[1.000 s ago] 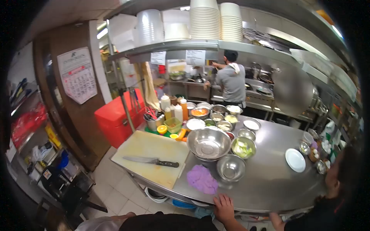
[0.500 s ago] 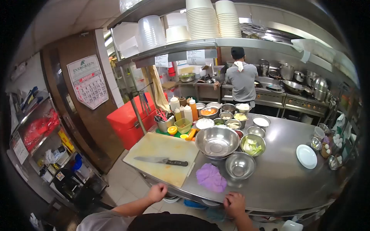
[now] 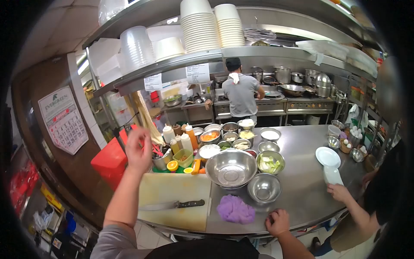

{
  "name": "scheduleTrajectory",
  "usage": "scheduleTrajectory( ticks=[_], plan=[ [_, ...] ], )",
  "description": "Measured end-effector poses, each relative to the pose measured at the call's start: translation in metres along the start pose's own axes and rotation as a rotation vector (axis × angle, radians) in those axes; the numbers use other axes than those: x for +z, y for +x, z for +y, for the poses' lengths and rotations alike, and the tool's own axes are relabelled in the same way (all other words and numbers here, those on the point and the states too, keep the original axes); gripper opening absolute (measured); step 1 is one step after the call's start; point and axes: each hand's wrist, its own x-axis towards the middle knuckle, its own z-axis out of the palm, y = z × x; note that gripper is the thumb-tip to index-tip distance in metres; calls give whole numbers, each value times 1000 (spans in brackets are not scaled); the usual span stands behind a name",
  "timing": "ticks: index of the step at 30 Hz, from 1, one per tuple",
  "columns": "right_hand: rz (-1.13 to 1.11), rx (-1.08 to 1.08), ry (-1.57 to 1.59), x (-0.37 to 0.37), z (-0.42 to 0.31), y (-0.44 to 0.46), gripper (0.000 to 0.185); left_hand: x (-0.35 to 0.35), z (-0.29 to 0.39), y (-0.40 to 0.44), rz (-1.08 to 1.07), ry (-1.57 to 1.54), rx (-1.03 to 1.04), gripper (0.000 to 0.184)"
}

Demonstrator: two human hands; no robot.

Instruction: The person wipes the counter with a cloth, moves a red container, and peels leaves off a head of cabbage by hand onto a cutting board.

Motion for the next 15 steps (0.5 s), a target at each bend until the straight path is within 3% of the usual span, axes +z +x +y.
scheduleTrajectory(
  ticks=[4, 10, 15],
  plan=[
    [-20, 48, -20, -2, -5, 2, 26, 28, -42, 89, -36, 233, 216, 33],
    [-46, 72, -75, -8, -11, 6, 27, 67, -82, 136, 10, 511, 258, 38],
    [-42, 67, -61, -3, -4, 4, 29, 81, -118, 126, 73, 323, 221, 32]
  ],
)
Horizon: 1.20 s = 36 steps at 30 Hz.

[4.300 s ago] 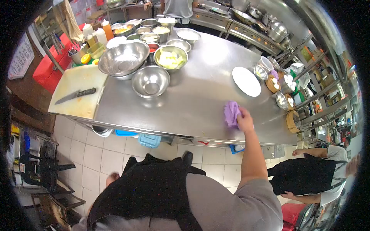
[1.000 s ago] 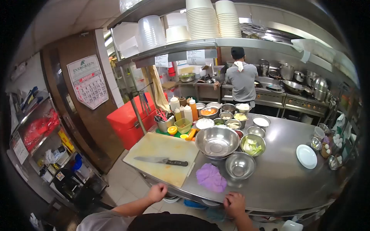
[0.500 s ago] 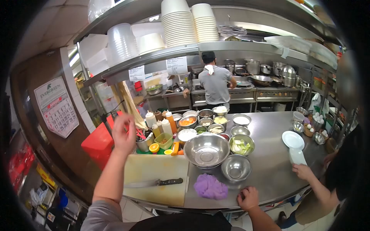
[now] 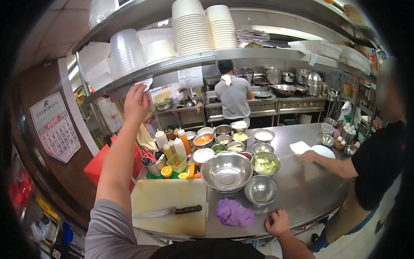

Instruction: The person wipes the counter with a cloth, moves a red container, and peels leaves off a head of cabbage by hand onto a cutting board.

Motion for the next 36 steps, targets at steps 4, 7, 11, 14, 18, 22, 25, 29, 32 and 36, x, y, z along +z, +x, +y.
scheduleTrajectory(
  ticks=[4, 7, 11, 14, 18, 22, 25, 29, 32, 36],
  plan=[
    [0, 6, 19, -4, -1, 1, 30, 10, 31, -10, 48, -233, -289, 23],
    [7, 0, 16, -3, 0, 0, 30, 15, 77, -3, 1, -286, -262, 21],
    [37, -13, 31, -4, 0, 1, 28, 28, 102, 12, -76, -311, -22, 23],
    [22, -1, 28, -3, 3, 0, 29, 36, 120, 27, -124, -230, 43, 33],
    [30, 11, 38, -5, -2, -1, 28, 45, 146, 31, -140, -86, 143, 50],
    [71, -12, 10, -8, -1, -1, 28, 61, 144, 22, -205, 8, 155, 63],
    [32, -18, 16, -7, 6, -1, 31, 64, 136, 23, -281, 8, 210, 74],
    [32, 0, 49, -8, 10, -2, 27, 68, 136, 27, -179, 3, 314, 72],
    [-8, 29, 68, -7, 7, -3, 25, 60, 137, 35, -260, 68, 319, 63],
    [-22, 52, 76, -9, 5, -4, 26, 25, 159, 34, -304, -21, 214, 44]
  ],
)
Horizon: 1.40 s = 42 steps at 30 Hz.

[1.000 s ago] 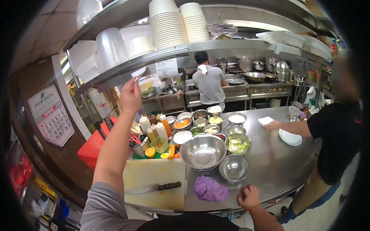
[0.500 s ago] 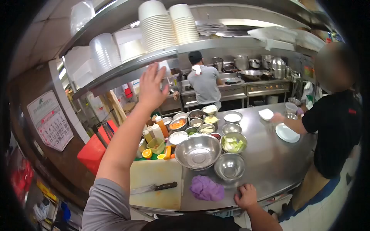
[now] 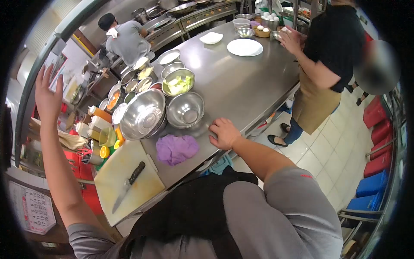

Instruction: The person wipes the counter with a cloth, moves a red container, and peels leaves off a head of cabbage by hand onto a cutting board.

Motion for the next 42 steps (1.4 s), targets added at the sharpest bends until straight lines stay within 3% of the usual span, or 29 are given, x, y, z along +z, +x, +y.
scheduleTrajectory(
  ticks=[4, 6, 9, 12, 15, 16, 19, 22, 42],
  plan=[
    [8, -7, -2, 1, 0, 4, 26, -62, 87, -59, -432, -1048, -386, 38],
    [10, -14, -11, 1, -2, 4, 26, -87, 117, -82, -508, -1126, -218, 35],
    [-4, -28, -17, -1, -3, 7, 27, -107, 131, -98, -363, -1099, -20, 30],
    [-28, -17, -38, 0, -3, 7, 27, -139, 130, -108, -70, -1203, -156, 28],
    [-23, -13, -63, 2, -6, 8, 27, -173, 107, -126, 253, -1216, -141, 29],
    [-26, -12, -63, 1, -6, 8, 27, -188, 98, -124, 277, -1226, -36, 31],
    [-23, -9, -63, 4, -6, 8, 27, -240, 80, -110, 179, -1206, 233, 34],
    [-22, -13, -70, 5, -4, 8, 27, -251, 87, -106, 167, -1166, 362, 34],
    [-75, 25, -101, 8, -7, 8, 28, -264, 82, -137, 289, -1097, 351, 32]
  ],
)
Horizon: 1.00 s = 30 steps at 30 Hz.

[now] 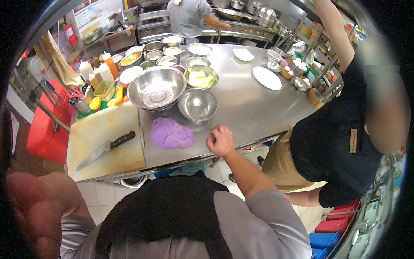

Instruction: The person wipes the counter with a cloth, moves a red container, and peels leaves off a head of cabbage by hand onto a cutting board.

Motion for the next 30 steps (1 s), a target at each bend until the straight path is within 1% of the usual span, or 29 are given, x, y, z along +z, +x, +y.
scheduleTrajectory(
  ticks=[3, 9, 12, 15, 17, 20, 23, 25, 26, 27, 28, 29, 30],
  plan=[
    [11, -21, -11, 1, 2, -2, 28, -6, 5, -5, 15, 7, 9, 32],
    [75, -25, -10, 12, -1, -7, 22, -33, 23, -20, 39, 46, 21, 32],
    [89, -22, 31, 0, -36, -27, 19, -52, 35, -31, 40, 72, 8, 33],
    [108, -146, 118, -6, -77, -62, 19, -69, 43, -44, 47, 99, -13, 33],
    [59, -230, 214, 2, -91, -85, 20, -81, 46, -54, 58, 120, -17, 33],
    [-272, -158, 314, 21, -89, -118, 19, -103, 50, -71, 73, 145, -21, 33],
    [-771, 39, 277, 19, -90, -131, 23, -126, 49, -92, 91, 171, -40, 33],
    [-945, 45, 215, 21, -91, -141, 26, -137, 45, -109, 119, 206, -69, 34],
    [-1034, 41, 183, 24, -90, -145, 28, -137, 41, -120, 168, 235, -103, 34],
    [-1104, 143, 191, 28, -91, -147, 30, -132, 35, -134, 242, 260, -143, 34],
    [-1174, 247, 198, 32, -91, -149, 32, -113, 27, -147, 319, 263, -212, 30],
    [-1174, 222, 212, 36, -84, -165, 33, -94, 18, -161, 397, 260, -282, 27],
    [-1174, 198, 226, 43, -74, -184, 35, -84, 18, -168, 302, 221, -429, 23]
  ],
)
